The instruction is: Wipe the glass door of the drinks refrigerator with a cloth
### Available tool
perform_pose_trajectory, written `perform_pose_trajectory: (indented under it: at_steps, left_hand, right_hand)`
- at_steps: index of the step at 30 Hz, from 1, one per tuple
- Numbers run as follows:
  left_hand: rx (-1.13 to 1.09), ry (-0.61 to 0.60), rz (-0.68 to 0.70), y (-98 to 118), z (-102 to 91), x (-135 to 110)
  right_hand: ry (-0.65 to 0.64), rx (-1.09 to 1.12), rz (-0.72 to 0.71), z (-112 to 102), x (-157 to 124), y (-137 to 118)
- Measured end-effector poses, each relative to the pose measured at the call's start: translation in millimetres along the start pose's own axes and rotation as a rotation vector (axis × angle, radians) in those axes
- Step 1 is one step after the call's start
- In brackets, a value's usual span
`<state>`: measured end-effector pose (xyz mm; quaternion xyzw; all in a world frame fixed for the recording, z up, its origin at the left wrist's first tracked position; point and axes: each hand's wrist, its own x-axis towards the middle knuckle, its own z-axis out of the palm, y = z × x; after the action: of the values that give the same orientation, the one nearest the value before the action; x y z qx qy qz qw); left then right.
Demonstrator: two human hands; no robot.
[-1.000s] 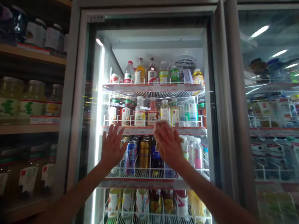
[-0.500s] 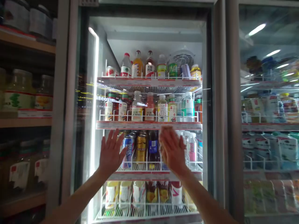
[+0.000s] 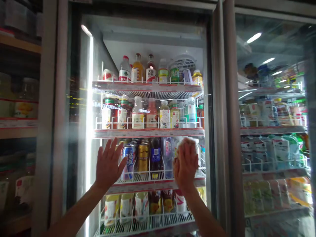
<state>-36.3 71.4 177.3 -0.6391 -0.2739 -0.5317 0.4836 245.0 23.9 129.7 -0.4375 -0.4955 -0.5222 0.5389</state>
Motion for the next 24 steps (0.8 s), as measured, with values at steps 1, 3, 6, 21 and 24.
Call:
perform_pose_trajectory:
  at_steps: [1,3,6,21,24]
  left_hand:
    - [0.001,0.002,0.002,-1,0.3,0]
    - [0.001,-0.004,0.0,-1,0.2,-1]
    - [-0.022,-0.025,-0.015,5,-2.1,-10]
    - [-0.066,-0.088,-0.108,33,-9.5,-62]
    - [-0.082,-0.073,-0.128,36,-8.4,-64]
  right_hand:
    - [-0.054,0.039,-0.077,-1,-3,-3]
    - [-0.115,0.082,-0.164,-3,-9,-5]
    - [-0.025,0.0,-0.005,-7,-17,3]
    - [0.043,-0.083,0.166,-24,-81,23]
    - [-0.111,0.006,0.045,-26,-101,-1]
